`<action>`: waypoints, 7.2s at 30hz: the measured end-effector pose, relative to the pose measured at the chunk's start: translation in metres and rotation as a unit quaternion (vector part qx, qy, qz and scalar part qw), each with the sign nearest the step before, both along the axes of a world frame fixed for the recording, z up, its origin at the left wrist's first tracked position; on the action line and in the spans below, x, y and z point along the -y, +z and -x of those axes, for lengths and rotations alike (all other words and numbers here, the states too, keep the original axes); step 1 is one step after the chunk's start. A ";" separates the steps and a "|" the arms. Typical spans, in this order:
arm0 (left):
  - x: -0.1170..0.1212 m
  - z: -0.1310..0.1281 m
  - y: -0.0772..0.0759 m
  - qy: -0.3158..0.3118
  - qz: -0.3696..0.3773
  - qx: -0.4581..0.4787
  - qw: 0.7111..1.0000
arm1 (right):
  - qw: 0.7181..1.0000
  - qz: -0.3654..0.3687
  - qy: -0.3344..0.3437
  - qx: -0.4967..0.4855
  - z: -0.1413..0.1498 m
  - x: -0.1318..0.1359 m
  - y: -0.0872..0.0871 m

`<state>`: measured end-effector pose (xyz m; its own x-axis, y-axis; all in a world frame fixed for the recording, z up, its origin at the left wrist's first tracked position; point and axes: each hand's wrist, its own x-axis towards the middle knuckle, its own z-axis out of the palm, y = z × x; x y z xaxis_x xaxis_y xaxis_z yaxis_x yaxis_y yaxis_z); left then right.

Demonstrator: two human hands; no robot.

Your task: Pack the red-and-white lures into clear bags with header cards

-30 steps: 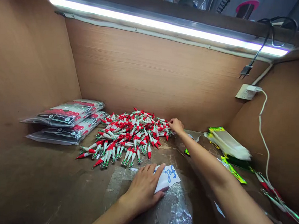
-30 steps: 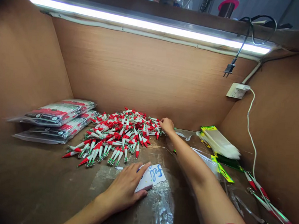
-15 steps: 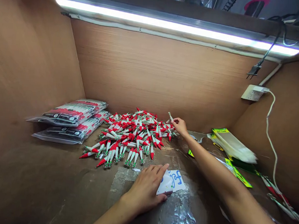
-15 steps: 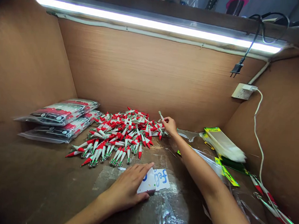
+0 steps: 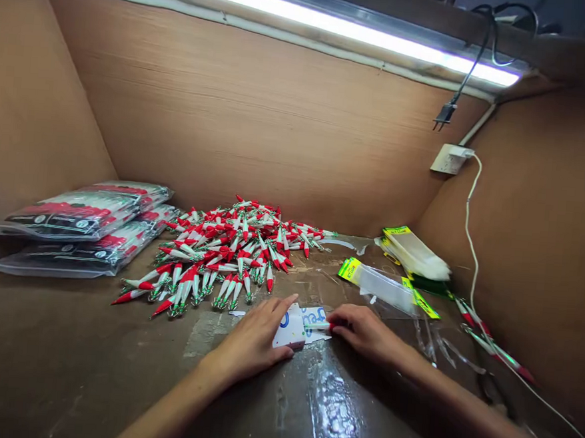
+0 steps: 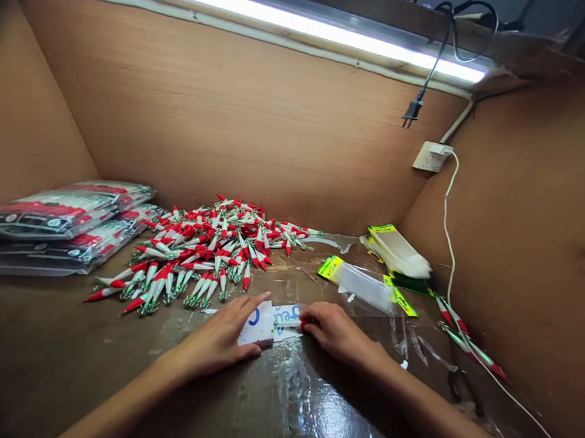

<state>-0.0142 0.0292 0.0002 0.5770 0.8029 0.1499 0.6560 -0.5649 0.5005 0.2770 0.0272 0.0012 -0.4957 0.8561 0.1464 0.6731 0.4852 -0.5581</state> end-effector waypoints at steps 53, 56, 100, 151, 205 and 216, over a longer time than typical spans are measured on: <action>-0.002 -0.001 0.009 -0.070 0.022 -0.026 0.997 | 0.798 0.238 -0.229 -0.504 -0.015 -0.032 -0.008; -0.002 -0.002 0.012 -0.072 0.028 -0.030 0.997 | 0.812 0.211 -0.240 -0.489 -0.013 -0.031 -0.006; 0.000 0.002 0.015 -0.054 -0.009 -0.067 0.996 | 0.993 -0.095 0.066 -0.008 0.029 -0.002 -0.022; 0.007 -0.002 0.001 -0.051 0.086 -0.136 0.986 | 0.923 0.014 -0.071 0.377 0.089 -0.332 0.063; 0.002 0.002 -0.003 -0.070 -0.040 -0.114 0.990 | 0.915 0.068 -0.188 -0.351 -0.028 -0.005 0.002; 0.000 0.001 -0.006 -0.079 -0.048 -0.148 0.985 | 0.974 0.120 -0.100 -0.165 -0.030 -0.011 -0.012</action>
